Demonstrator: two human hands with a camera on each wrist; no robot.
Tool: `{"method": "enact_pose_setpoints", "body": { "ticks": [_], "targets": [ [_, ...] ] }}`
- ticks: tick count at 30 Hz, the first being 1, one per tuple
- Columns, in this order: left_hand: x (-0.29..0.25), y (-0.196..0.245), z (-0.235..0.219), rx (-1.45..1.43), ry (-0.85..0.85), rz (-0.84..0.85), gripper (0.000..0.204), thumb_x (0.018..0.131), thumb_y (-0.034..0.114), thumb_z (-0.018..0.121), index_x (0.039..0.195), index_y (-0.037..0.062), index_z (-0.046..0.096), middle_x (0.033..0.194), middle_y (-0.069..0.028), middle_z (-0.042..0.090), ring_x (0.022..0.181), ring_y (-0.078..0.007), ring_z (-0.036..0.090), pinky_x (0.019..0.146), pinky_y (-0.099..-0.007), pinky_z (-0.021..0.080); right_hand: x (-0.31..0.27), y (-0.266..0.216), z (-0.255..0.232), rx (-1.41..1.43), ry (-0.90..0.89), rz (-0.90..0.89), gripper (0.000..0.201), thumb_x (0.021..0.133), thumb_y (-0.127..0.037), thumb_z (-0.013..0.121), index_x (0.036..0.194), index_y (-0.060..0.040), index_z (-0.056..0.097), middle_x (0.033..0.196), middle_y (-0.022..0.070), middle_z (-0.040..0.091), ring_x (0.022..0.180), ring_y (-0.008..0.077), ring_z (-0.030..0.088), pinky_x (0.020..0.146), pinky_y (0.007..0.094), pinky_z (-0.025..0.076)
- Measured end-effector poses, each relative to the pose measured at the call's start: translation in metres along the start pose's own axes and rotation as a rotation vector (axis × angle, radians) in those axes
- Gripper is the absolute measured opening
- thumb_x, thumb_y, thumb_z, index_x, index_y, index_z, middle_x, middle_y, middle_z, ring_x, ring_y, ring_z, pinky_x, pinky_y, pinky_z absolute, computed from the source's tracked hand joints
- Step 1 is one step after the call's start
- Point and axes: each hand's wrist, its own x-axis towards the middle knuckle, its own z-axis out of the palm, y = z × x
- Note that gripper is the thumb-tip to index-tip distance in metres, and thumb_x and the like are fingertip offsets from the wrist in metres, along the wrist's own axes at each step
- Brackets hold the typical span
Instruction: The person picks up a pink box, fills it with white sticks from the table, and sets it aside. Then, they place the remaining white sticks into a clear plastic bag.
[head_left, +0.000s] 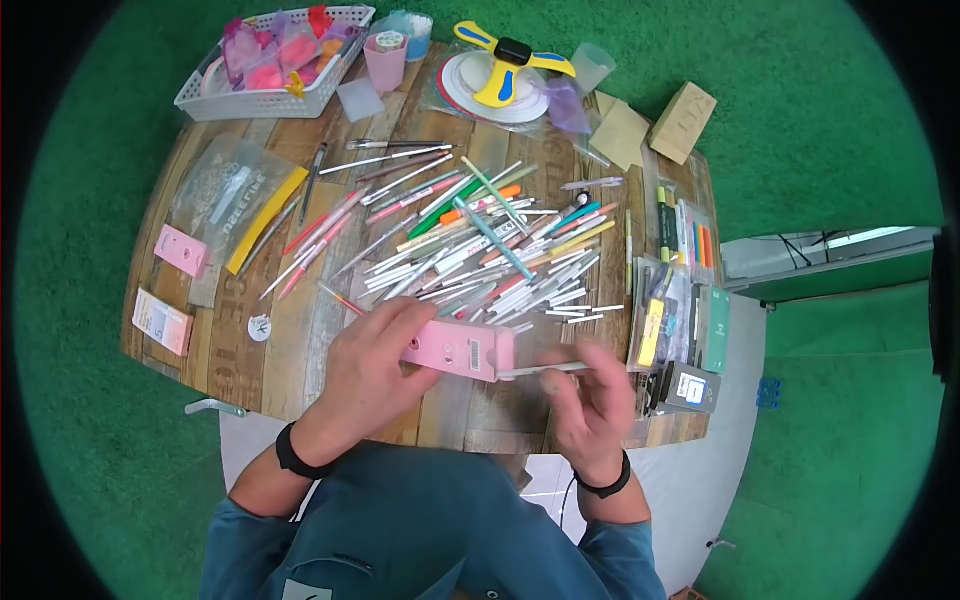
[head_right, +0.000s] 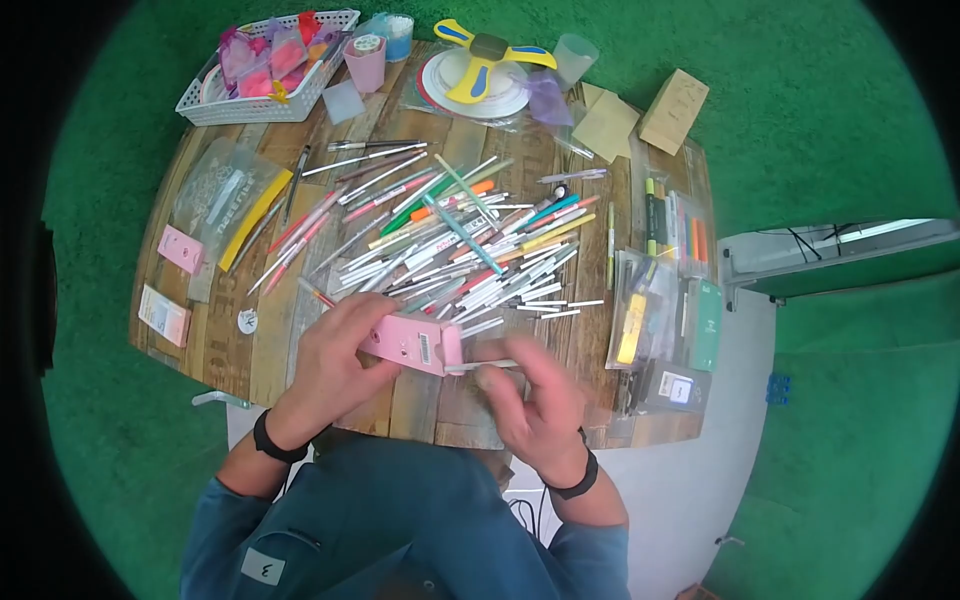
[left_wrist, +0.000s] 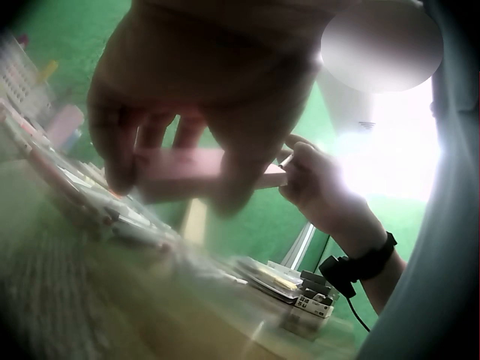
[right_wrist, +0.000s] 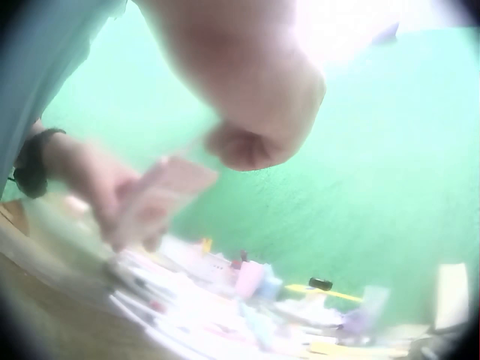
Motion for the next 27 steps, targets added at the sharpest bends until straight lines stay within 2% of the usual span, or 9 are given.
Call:
{"method": "enact_pose_setpoints", "body": {
  "ticks": [2,8,11,15,17,21,23,24,27],
  "targets": [
    [0.001,-0.001,0.003,-0.003,0.012,0.009,0.052,0.073,0.015,0.082,0.122,0.0076,0.068,0.119,-0.0114,0.069,0.097,-0.0340,0.070,0.082,-0.0416,0.058,0.003,-0.006,0.003,-0.023,-0.083,0.124,0.043,0.090,0.002,0.076,0.129,0.0022,0.059,0.103,0.0194,0.074,0.092,0.0284,0.073,0.082,0.0361,0.058],
    [0.001,0.001,0.001,-0.003,-0.016,-0.015,0.051,0.074,0.015,0.082,0.122,0.0074,0.068,0.119,-0.0121,0.069,0.098,-0.0337,0.070,0.082,-0.0415,0.058,0.006,-0.008,0.003,-0.220,-0.066,-0.032,0.033,0.085,0.003,0.076,0.117,0.0032,0.067,0.095,0.0171,0.071,0.080,0.0334,0.068,0.073,0.0371,0.055],
    [0.003,0.001,0.001,-0.006,0.015,-0.008,0.050,0.074,0.015,0.083,0.121,0.0074,0.068,0.119,-0.0116,0.069,0.098,-0.0335,0.070,0.082,-0.0416,0.058,0.004,-0.007,0.004,-0.189,-0.086,0.056,0.032,0.086,0.002,0.076,0.117,0.0025,0.067,0.096,0.0165,0.071,0.078,0.0324,0.067,0.072,0.0368,0.055],
    [0.005,0.000,-0.001,-0.019,0.045,-0.012,0.050,0.073,0.015,0.083,0.121,0.0075,0.068,0.119,-0.0114,0.068,0.097,-0.0331,0.070,0.082,-0.0414,0.057,0.011,-0.013,0.009,-0.160,-0.197,0.022,0.032,0.087,0.001,0.076,0.118,0.0006,0.068,0.094,0.0162,0.069,0.076,0.0312,0.066,0.069,0.0368,0.054],
    [0.003,-0.001,-0.001,-0.011,0.045,-0.006,0.050,0.073,0.014,0.083,0.121,0.0075,0.068,0.119,-0.0115,0.068,0.097,-0.0330,0.070,0.082,-0.0417,0.057,0.005,-0.018,0.008,-0.044,-0.211,0.294,0.032,0.089,-0.001,0.074,0.121,0.0000,0.068,0.095,0.0114,0.071,0.085,0.0249,0.068,0.077,0.0360,0.052],
    [0.002,0.001,0.000,0.010,0.026,0.009,0.052,0.071,0.013,0.083,0.121,0.0083,0.068,0.120,-0.0114,0.068,0.100,-0.0333,0.069,0.083,-0.0418,0.056,0.002,-0.010,0.005,-0.082,-0.202,0.202,0.032,0.088,-0.001,0.076,0.119,-0.0023,0.069,0.092,0.0111,0.069,0.082,0.0251,0.066,0.073,0.0355,0.051],
    [0.002,0.003,0.002,-0.007,0.022,0.034,0.052,0.071,0.013,0.083,0.121,0.0086,0.068,0.121,-0.0112,0.068,0.101,-0.0336,0.068,0.084,-0.0420,0.056,0.004,-0.005,0.006,-0.229,-0.265,-0.039,0.029,0.087,-0.006,0.078,0.115,-0.0054,0.071,0.091,0.0109,0.069,0.082,0.0278,0.066,0.070,0.0371,0.051],
    [0.001,0.003,0.002,0.004,0.002,0.014,0.056,0.070,0.011,0.083,0.123,0.0093,0.069,0.123,-0.0116,0.067,0.105,-0.0330,0.067,0.087,-0.0409,0.056,0.006,-0.006,0.005,-0.248,-0.258,-0.034,0.029,0.087,-0.006,0.078,0.115,-0.0054,0.071,0.091,0.0109,0.069,0.082,0.0278,0.066,0.070,0.0371,0.051],
    [-0.001,-0.001,0.001,0.012,-0.032,0.002,0.059,0.068,0.008,0.083,0.126,0.0100,0.070,0.126,-0.0120,0.067,0.109,-0.0323,0.067,0.091,-0.0396,0.055,0.010,-0.013,0.005,-0.315,-0.462,0.129,0.019,0.089,-0.019,0.077,0.104,-0.0094,0.073,0.084,0.0079,0.069,0.077,0.0302,0.067,0.068,0.0417,0.051]
  ]
}}
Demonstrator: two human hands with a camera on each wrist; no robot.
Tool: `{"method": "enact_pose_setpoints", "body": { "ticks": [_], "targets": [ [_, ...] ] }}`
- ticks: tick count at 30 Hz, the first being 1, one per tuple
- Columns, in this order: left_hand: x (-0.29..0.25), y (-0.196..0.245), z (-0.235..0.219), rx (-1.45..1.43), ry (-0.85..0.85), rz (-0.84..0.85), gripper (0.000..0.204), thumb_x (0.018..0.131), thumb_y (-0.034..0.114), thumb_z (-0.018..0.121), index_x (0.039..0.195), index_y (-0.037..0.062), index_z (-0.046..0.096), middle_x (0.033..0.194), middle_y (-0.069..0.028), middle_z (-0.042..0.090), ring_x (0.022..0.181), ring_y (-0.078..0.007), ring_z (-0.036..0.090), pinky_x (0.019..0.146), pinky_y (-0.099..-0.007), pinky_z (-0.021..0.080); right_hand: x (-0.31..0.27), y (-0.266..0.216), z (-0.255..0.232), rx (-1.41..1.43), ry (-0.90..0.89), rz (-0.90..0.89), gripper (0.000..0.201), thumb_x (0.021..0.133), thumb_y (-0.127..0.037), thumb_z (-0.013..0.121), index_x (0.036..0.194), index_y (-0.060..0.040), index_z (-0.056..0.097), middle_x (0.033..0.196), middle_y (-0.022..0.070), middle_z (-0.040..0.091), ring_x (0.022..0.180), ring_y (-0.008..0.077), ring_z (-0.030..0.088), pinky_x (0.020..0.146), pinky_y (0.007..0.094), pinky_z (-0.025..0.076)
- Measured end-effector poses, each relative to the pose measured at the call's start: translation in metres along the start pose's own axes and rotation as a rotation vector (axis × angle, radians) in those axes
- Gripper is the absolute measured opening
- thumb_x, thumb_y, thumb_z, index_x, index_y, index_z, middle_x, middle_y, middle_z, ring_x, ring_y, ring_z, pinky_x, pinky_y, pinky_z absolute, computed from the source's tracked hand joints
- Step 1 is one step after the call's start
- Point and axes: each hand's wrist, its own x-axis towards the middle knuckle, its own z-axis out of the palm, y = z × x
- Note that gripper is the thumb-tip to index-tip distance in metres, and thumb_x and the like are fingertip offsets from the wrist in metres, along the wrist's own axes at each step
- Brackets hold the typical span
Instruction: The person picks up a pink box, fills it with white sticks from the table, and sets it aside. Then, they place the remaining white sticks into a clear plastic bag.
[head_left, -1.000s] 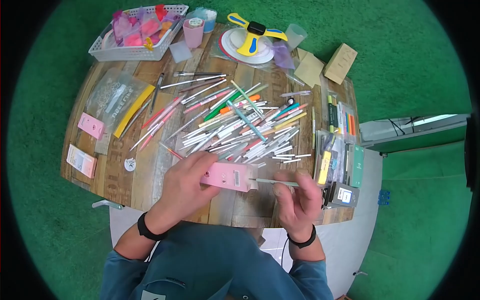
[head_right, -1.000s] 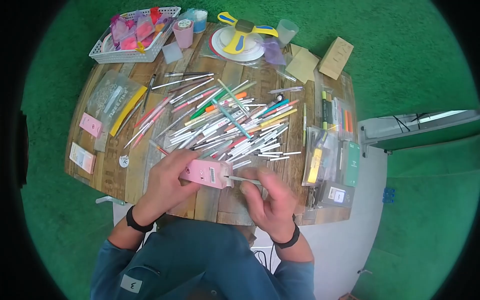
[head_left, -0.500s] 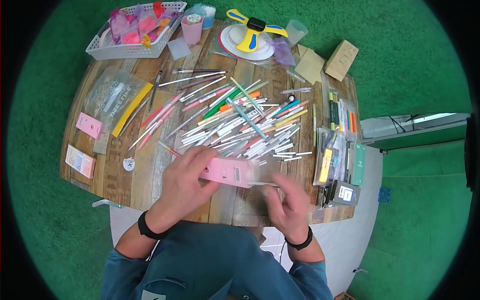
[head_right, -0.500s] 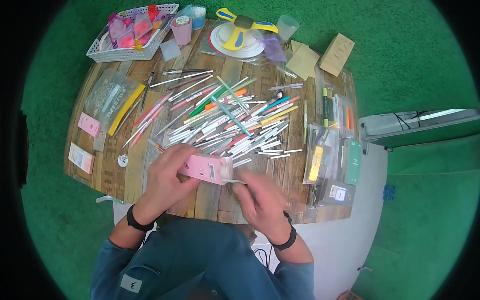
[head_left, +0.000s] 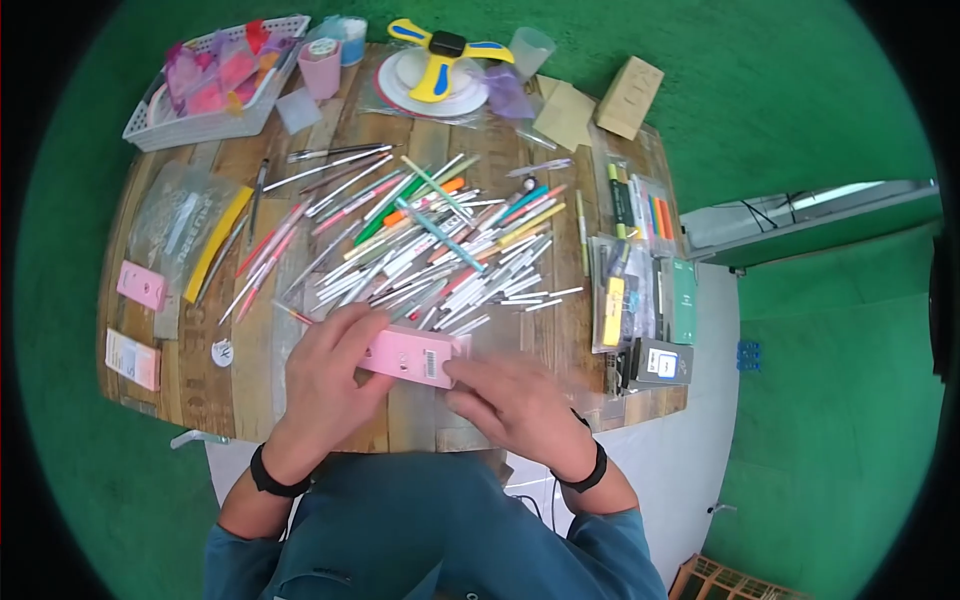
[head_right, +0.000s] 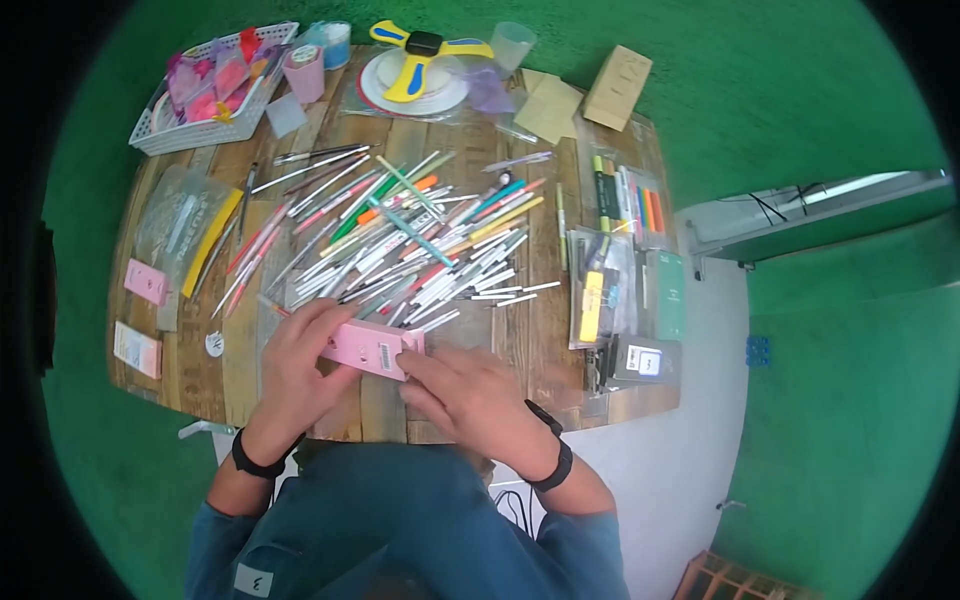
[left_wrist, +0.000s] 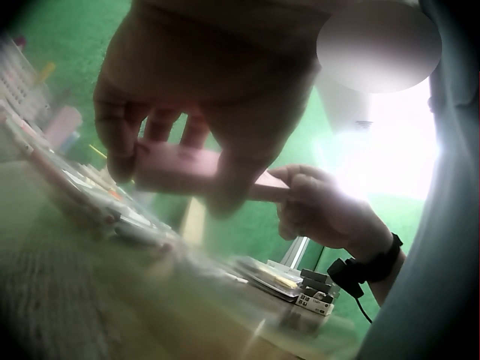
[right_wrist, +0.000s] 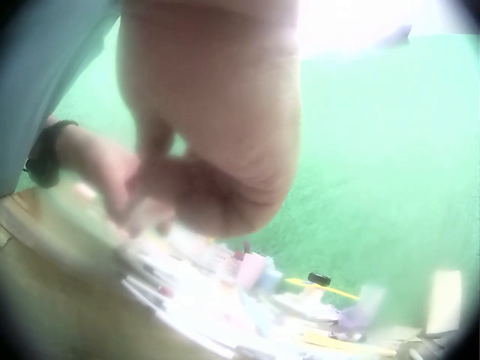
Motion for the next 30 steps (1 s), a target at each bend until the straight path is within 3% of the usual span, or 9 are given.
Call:
{"method": "enact_pose_setpoints", "body": {
  "ticks": [6,10,13,16,19,21,22,24,30],
  "targets": [
    [0.000,0.002,-0.003,-0.044,-0.027,0.030,0.057,0.067,0.005,0.083,0.122,0.0066,0.067,0.124,-0.0124,0.066,0.104,-0.0346,0.068,0.086,-0.0415,0.057,0.001,0.009,-0.004,0.110,-0.154,-0.065,0.015,0.090,-0.021,0.076,0.101,-0.0126,0.071,0.080,0.0088,0.066,0.076,0.0314,0.067,0.068,0.0420,0.049],
    [-0.001,0.005,-0.006,-0.234,-0.108,-0.125,0.058,0.068,0.000,0.081,0.124,0.0051,0.065,0.126,-0.0135,0.066,0.107,-0.0343,0.069,0.086,-0.0390,0.059,-0.001,0.005,-0.006,0.064,-0.127,-0.067,0.015,0.089,-0.022,0.077,0.099,-0.0126,0.070,0.079,0.0074,0.065,0.077,0.0302,0.067,0.071,0.0423,0.049],
    [0.002,0.006,-0.009,-0.279,-0.107,-0.132,0.059,0.070,0.000,0.081,0.125,0.0048,0.063,0.126,-0.0138,0.066,0.107,-0.0331,0.069,0.086,-0.0374,0.059,-0.001,0.004,-0.010,-0.002,-0.057,-0.155,0.015,0.088,-0.022,0.078,0.097,-0.0127,0.071,0.084,0.0066,0.067,0.080,0.0286,0.067,0.075,0.0417,0.049],
    [0.005,-0.003,-0.008,-0.266,-0.058,-0.115,0.061,0.069,-0.001,0.082,0.127,0.0046,0.063,0.127,-0.0144,0.065,0.106,-0.0320,0.069,0.086,-0.0360,0.058,0.000,0.007,-0.013,0.125,-0.015,-0.255,0.014,0.087,-0.019,0.078,0.096,-0.0112,0.071,0.090,0.0072,0.068,0.084,0.0272,0.067,0.077,0.0423,0.051],
    [0.008,-0.006,-0.010,-0.286,0.002,-0.180,0.062,0.069,-0.001,0.082,0.127,0.0042,0.062,0.127,-0.0151,0.065,0.106,-0.0311,0.069,0.087,-0.0359,0.057,0.003,0.021,-0.027,0.111,0.019,-0.133,0.014,0.091,-0.017,0.072,0.103,-0.0086,0.070,0.096,0.0103,0.068,0.087,0.0307,0.067,0.076,0.0417,0.051],
    [0.009,-0.008,-0.013,-0.284,0.003,-0.188,0.062,0.069,-0.001,0.083,0.127,0.0038,0.062,0.127,-0.0155,0.065,0.106,-0.0309,0.069,0.088,-0.0360,0.057,0.017,0.048,-0.032,-0.149,0.063,0.096,0.016,0.091,-0.011,0.069,0.106,-0.0068,0.071,0.097,0.0149,0.068,0.090,0.0355,0.067,0.078,0.0455,0.053],
    [0.009,-0.009,-0.014,-0.281,0.004,-0.194,0.062,0.069,0.000,0.083,0.127,0.0034,0.062,0.128,-0.0158,0.064,0.107,-0.0308,0.068,0.088,-0.0361,0.057,0.021,0.064,-0.031,-0.151,0.064,0.095,0.016,0.091,-0.011,0.069,0.106,-0.0068,0.071,0.097,0.0149,0.068,0.090,0.0355,0.067,0.078,0.0455,0.053],
    [0.009,-0.011,-0.017,-0.281,0.001,-0.201,0.062,0.069,0.000,0.083,0.127,0.0032,0.062,0.128,-0.0159,0.064,0.107,-0.0309,0.068,0.088,-0.0361,0.056,0.027,0.096,-0.025,-0.450,0.059,0.213,0.021,0.090,-0.007,0.066,0.110,-0.0058,0.071,0.098,0.0186,0.068,0.092,0.0391,0.067,0.081,0.0485,0.054],
    [0.005,-0.020,-0.019,-0.262,-0.003,-0.221,0.066,0.070,0.003,0.084,0.132,0.0056,0.061,0.130,-0.0110,0.063,0.106,-0.0230,0.066,0.086,-0.0335,0.055,0.048,0.116,-0.010,-0.412,0.068,0.257,0.024,0.088,-0.008,0.066,0.112,-0.0057,0.072,0.098,0.0196,0.066,0.091,0.0406,0.066,0.081,0.0488,0.054]
  ]
}}
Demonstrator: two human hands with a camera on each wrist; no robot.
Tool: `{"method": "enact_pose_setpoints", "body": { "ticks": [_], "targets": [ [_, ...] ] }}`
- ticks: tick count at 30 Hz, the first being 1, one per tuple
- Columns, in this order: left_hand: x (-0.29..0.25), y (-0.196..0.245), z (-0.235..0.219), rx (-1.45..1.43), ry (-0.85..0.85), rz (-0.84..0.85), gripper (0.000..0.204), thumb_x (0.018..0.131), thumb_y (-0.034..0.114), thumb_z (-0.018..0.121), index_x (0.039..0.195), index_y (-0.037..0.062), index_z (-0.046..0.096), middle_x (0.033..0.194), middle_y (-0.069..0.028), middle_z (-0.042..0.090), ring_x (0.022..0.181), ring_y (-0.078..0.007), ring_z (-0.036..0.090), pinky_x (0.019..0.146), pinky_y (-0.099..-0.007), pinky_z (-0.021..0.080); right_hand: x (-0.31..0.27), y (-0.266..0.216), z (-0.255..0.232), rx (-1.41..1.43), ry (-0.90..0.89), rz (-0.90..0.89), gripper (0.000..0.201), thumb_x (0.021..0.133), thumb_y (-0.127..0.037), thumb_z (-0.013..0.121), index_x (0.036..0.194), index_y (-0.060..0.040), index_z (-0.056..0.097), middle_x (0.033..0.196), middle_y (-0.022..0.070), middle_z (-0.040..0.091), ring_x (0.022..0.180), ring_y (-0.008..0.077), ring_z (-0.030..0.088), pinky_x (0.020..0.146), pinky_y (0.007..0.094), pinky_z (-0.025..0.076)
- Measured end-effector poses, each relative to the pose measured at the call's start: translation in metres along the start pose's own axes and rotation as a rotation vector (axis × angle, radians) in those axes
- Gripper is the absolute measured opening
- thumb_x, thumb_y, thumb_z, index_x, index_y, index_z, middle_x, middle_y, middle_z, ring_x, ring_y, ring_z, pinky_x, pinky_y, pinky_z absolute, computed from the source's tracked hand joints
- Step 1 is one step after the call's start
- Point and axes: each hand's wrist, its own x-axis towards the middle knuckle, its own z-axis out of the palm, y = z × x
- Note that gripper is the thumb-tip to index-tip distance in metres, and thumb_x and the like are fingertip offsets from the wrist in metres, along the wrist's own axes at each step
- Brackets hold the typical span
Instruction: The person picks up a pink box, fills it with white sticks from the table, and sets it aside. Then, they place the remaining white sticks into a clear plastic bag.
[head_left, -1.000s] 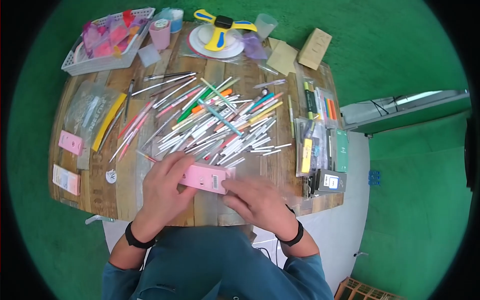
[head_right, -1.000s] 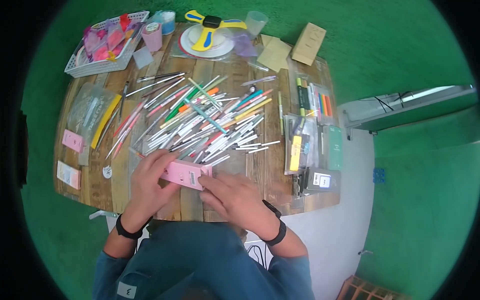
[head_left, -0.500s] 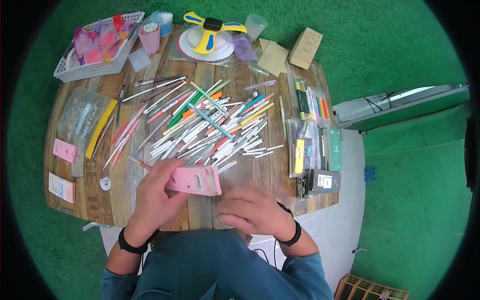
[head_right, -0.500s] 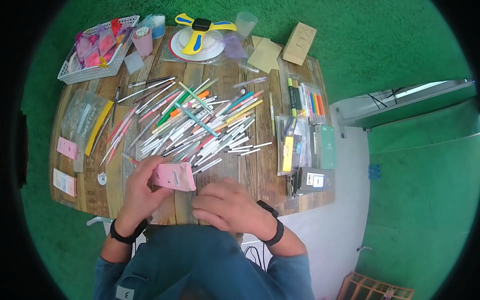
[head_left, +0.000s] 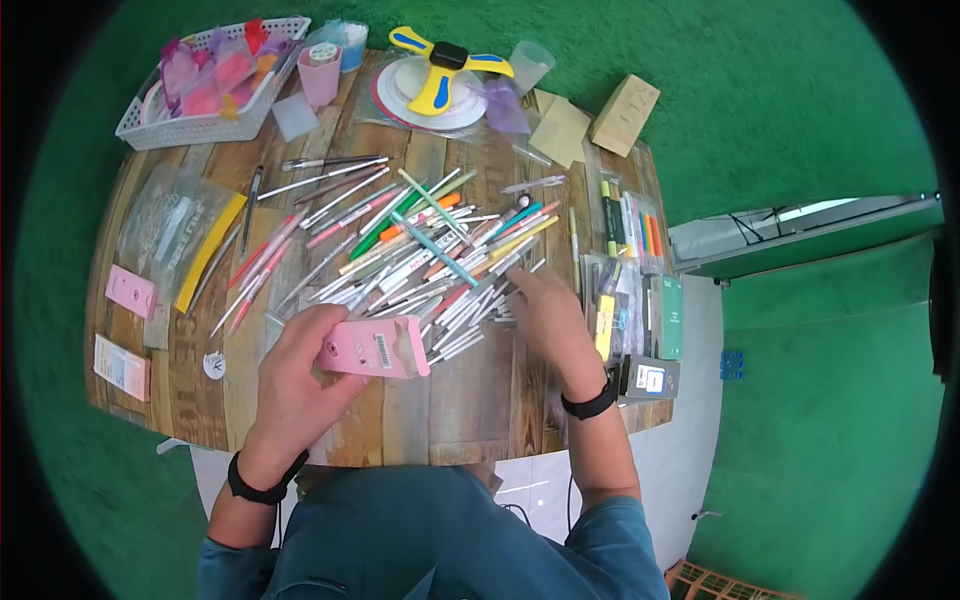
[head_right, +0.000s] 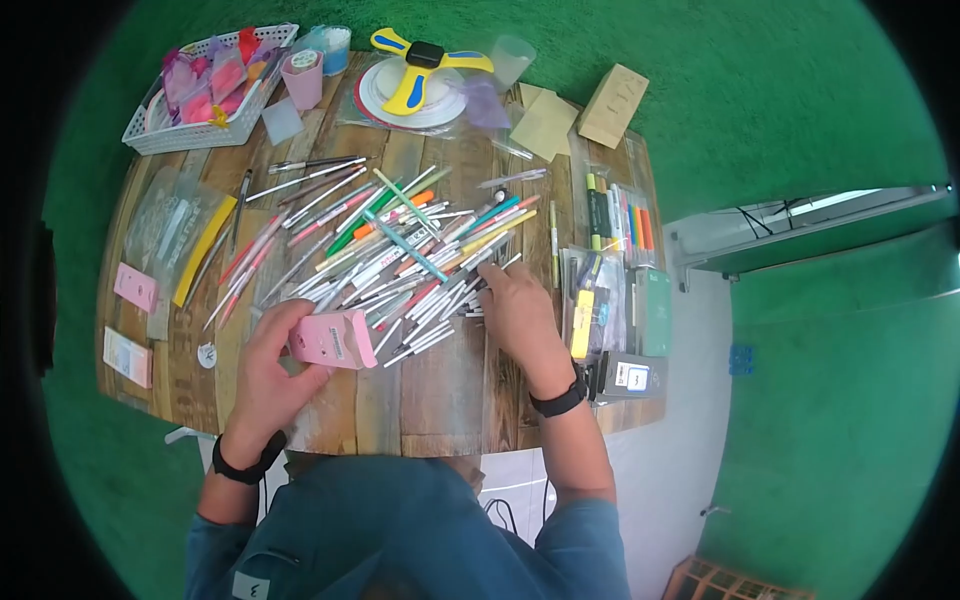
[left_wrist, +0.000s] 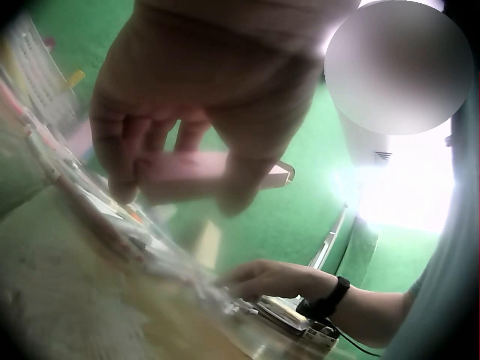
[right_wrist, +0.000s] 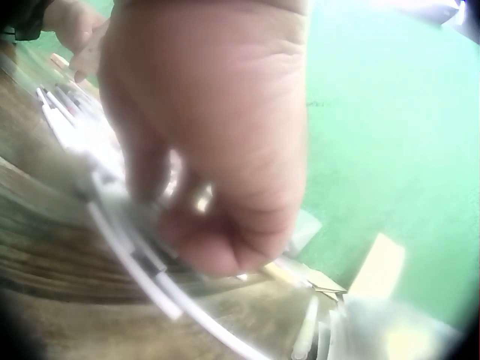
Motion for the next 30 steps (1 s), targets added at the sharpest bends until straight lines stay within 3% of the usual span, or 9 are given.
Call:
{"method": "enact_pose_setpoints", "body": {
  "ticks": [5,7,9,12,18,24,28,30],
  "targets": [
    [0.001,-0.001,-0.004,-0.002,0.008,-0.008,0.066,0.069,0.001,0.079,0.132,0.0056,0.061,0.129,-0.0116,0.063,0.106,-0.0235,0.065,0.087,-0.0332,0.054,0.004,-0.005,0.001,-0.001,-0.027,0.023,0.024,0.087,-0.009,0.068,0.110,-0.0062,0.072,0.096,0.0187,0.065,0.090,0.0403,0.066,0.081,0.0491,0.054],
    [0.003,0.003,-0.007,0.008,0.010,-0.013,0.062,0.070,0.001,0.082,0.129,0.0025,0.062,0.128,-0.0168,0.064,0.108,-0.0321,0.068,0.089,-0.0360,0.056,0.003,-0.005,-0.002,-0.002,-0.039,0.004,0.023,0.087,-0.009,0.068,0.109,-0.0064,0.072,0.095,0.0184,0.065,0.090,0.0403,0.066,0.080,0.0491,0.054],
    [0.003,0.001,-0.006,0.006,0.016,-0.003,0.061,0.071,0.002,0.082,0.129,0.0024,0.062,0.128,-0.0168,0.064,0.108,-0.0319,0.068,0.089,-0.0361,0.056,0.001,-0.006,-0.006,0.097,-0.041,-0.158,0.020,0.086,-0.008,0.069,0.105,-0.0061,0.073,0.092,0.0169,0.064,0.088,0.0389,0.065,0.079,0.0483,0.054],
    [0.004,-0.001,-0.005,0.001,0.020,0.012,0.061,0.071,0.002,0.082,0.128,0.0023,0.062,0.128,-0.0167,0.064,0.109,-0.0316,0.068,0.089,-0.0362,0.056,-0.002,-0.017,-0.008,0.165,-0.121,-0.242,0.014,0.085,-0.007,0.070,0.099,-0.0061,0.072,0.089,0.0153,0.063,0.086,0.0375,0.065,0.077,0.0471,0.054],
    [0.002,0.000,-0.004,-0.003,0.018,-0.004,0.061,0.071,0.002,0.081,0.129,0.0023,0.062,0.128,-0.0163,0.064,0.109,-0.0312,0.067,0.090,-0.0362,0.056,-0.006,-0.025,0.003,0.135,-0.152,-0.240,0.008,0.084,-0.004,0.069,0.092,-0.0053,0.070,0.087,0.0154,0.062,0.085,0.0387,0.064,0.077,0.0471,0.052],
    [0.001,-0.002,-0.006,-0.003,0.032,0.007,0.062,0.071,0.001,0.081,0.130,0.0023,0.061,0.128,-0.0162,0.064,0.108,-0.0313,0.068,0.090,-0.0363,0.056,-0.010,-0.025,-0.007,0.300,-0.156,-0.240,0.010,0.084,-0.003,0.069,0.095,-0.0042,0.070,0.090,0.0150,0.065,0.088,0.0383,0.065,0.079,0.0447,0.053],
    [0.001,-0.004,-0.005,0.011,0.034,0.023,0.062,0.071,0.001,0.081,0.130,0.0020,0.061,0.128,-0.0167,0.064,0.108,-0.0317,0.068,0.090,-0.0367,0.056,-0.019,-0.018,-0.014,0.250,-0.138,-0.186,0.012,0.084,-0.003,0.070,0.096,-0.0036,0.071,0.092,0.0152,0.066,0.089,0.0384,0.065,0.080,0.0443,0.054],
    [0.001,-0.003,-0.005,0.003,0.028,0.019,0.062,0.070,0.001,0.081,0.129,0.0019,0.061,0.128,-0.0168,0.064,0.108,-0.0319,0.068,0.090,-0.0369,0.056,-0.024,-0.019,-0.017,0.212,-0.239,-0.205,0.014,0.085,-0.003,0.070,0.099,-0.0040,0.071,0.092,0.0153,0.066,0.089,0.0385,0.066,0.080,0.0455,0.054]
  ]
}}
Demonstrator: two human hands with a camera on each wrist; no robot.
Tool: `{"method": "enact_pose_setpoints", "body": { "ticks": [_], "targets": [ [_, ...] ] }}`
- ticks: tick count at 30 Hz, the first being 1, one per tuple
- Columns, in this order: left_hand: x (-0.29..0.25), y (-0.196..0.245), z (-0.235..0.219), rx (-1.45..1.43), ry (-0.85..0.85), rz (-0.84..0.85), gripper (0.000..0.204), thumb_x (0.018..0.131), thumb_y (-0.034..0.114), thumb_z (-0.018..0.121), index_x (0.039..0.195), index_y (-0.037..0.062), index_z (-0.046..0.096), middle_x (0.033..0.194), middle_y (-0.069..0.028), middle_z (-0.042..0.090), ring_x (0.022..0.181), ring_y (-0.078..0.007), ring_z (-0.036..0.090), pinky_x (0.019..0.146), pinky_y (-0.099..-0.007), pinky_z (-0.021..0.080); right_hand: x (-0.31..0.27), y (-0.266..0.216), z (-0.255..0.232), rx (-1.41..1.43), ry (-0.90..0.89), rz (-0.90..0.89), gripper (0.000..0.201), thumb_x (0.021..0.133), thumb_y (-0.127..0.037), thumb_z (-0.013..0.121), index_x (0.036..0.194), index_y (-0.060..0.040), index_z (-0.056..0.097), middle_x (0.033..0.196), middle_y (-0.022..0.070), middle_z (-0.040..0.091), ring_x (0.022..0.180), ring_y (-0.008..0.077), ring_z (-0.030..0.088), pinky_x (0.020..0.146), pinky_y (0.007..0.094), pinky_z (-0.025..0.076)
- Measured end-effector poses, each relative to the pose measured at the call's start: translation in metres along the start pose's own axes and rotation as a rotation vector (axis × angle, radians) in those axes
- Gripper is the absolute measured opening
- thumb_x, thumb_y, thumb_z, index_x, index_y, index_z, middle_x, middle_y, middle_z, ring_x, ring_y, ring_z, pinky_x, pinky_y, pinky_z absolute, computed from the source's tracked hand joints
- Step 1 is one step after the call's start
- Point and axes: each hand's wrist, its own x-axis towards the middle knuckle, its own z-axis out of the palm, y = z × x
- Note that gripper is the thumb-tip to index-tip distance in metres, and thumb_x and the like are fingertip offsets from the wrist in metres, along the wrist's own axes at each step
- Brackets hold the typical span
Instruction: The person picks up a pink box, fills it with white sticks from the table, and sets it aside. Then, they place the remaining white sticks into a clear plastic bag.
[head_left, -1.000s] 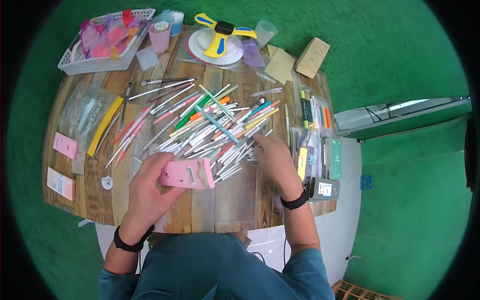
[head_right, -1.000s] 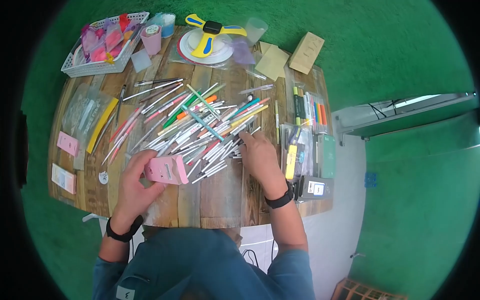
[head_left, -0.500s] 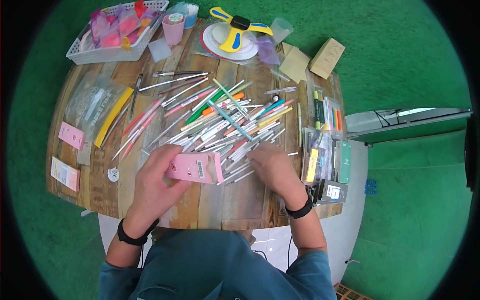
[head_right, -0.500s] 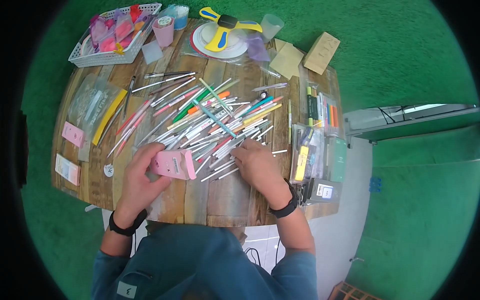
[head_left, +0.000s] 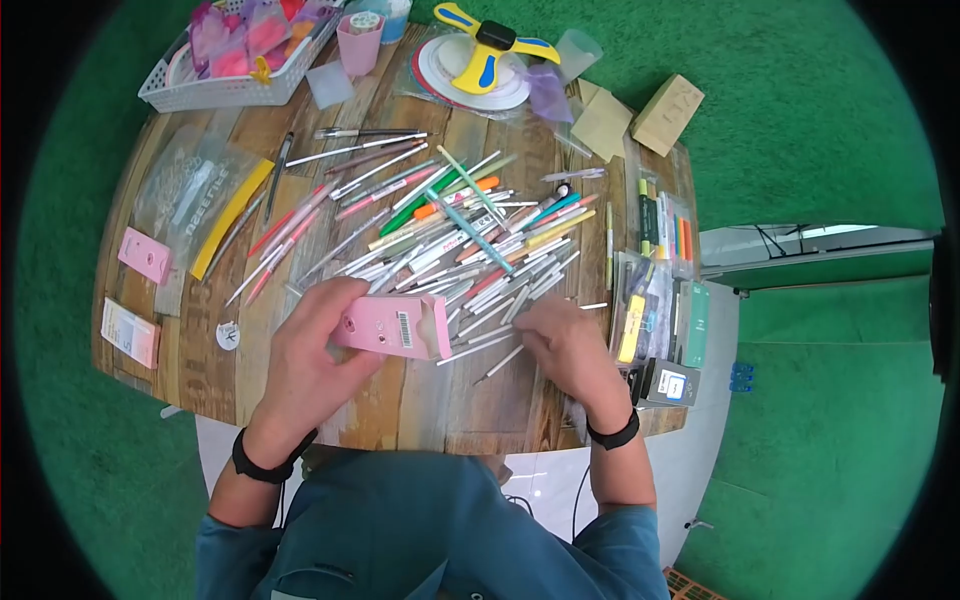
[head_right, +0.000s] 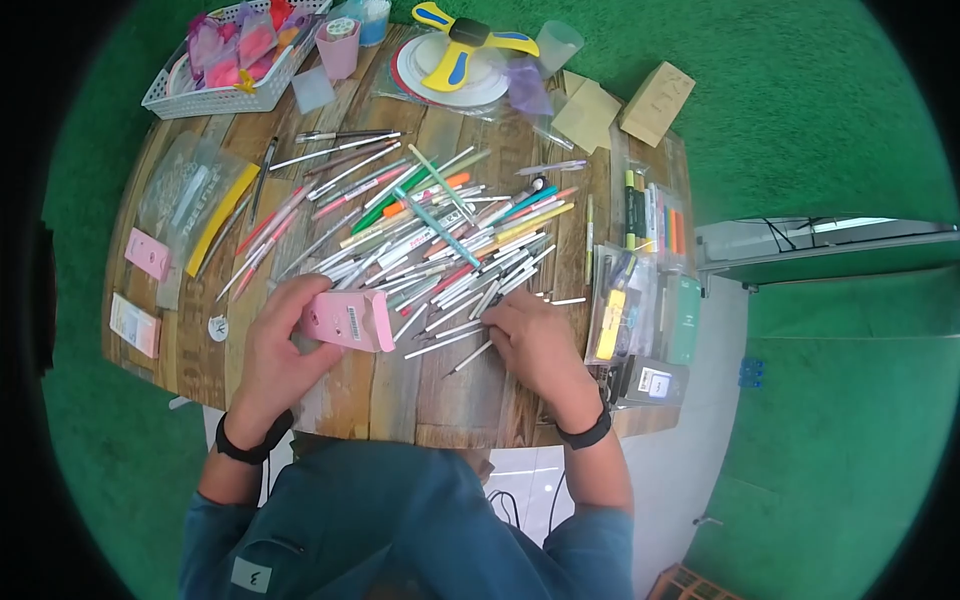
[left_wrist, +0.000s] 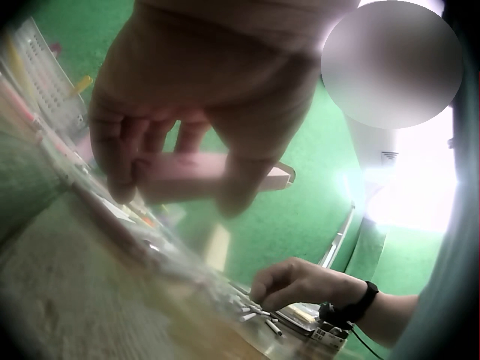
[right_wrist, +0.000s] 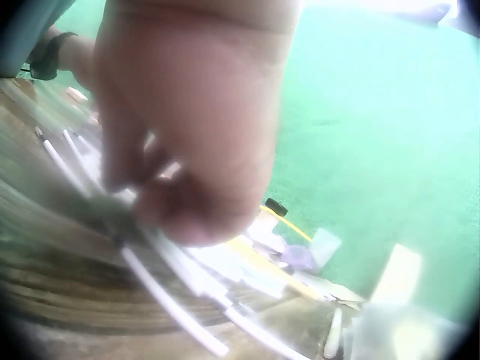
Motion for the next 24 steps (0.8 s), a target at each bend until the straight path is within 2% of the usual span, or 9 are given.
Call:
{"method": "enact_pose_setpoints", "body": {
  "ticks": [3,10,13,15,22,24],
  "targets": [
    [0.000,0.000,0.000,0.000,-0.005,0.002,0.062,0.070,0.001,0.081,0.129,0.0015,0.062,0.128,-0.0171,0.064,0.110,-0.0321,0.068,0.091,-0.0373,0.056,-0.008,-0.004,0.011,0.007,-0.018,-0.017,0.018,0.082,-0.003,0.072,0.100,-0.0065,0.070,0.094,0.0129,0.066,0.090,0.0366,0.066,0.078,0.0457,0.055],
    [-0.001,0.002,-0.003,-0.012,0.026,-0.026,0.062,0.070,0.000,0.080,0.129,0.0013,0.062,0.128,-0.0168,0.064,0.110,-0.0314,0.068,0.091,-0.0366,0.056,-0.025,-0.011,0.004,0.023,0.004,0.055,0.021,0.084,-0.003,0.072,0.105,-0.0049,0.069,0.097,0.0148,0.066,0.089,0.0374,0.066,0.079,0.0442,0.055],
    [-0.002,0.002,-0.004,-0.011,0.027,-0.044,0.062,0.069,-0.001,0.080,0.129,0.0015,0.062,0.129,-0.0166,0.064,0.110,-0.0312,0.068,0.091,-0.0363,0.055,-0.036,-0.018,0.002,0.108,-0.098,0.142,0.023,0.084,-0.003,0.073,0.106,-0.0048,0.069,0.101,0.0147,0.066,0.092,0.0378,0.066,0.080,0.0436,0.055],
    [-0.002,0.004,-0.003,-0.014,0.017,-0.052,0.062,0.069,-0.001,0.079,0.129,0.0016,0.062,0.129,-0.0165,0.064,0.110,-0.0310,0.068,0.091,-0.0363,0.055,-0.042,-0.013,0.012,0.100,-0.052,0.001,0.020,0.084,-0.005,0.073,0.103,-0.0041,0.068,0.101,0.0148,0.065,0.095,0.0366,0.066,0.081,0.0449,0.055],
    [-0.002,0.003,0.000,-0.009,0.002,-0.018,0.062,0.070,0.000,0.080,0.130,0.0016,0.062,0.129,-0.0164,0.064,0.109,-0.0303,0.068,0.092,-0.0360,0.055,-0.021,-0.010,0.023,-0.043,0.069,-0.008,0.014,0.087,-0.005,0.070,0.100,-0.0038,0.068,0.097,0.0147,0.063,0.091,0.0367,0.065,0.080,0.0449,0.054],
    [-0.003,0.004,-0.002,-0.008,0.008,-0.020,0.062,0.071,0.000,0.080,0.130,0.0016,0.062,0.129,-0.0163,0.064,0.109,-0.0302,0.068,0.092,-0.0361,0.055,-0.008,-0.014,0.021,-0.015,0.103,-0.064,0.015,0.086,-0.002,0.070,0.100,-0.0019,0.067,0.096,0.0164,0.064,0.091,0.0385,0.064,0.078,0.0458,0.054]
  ]
}}
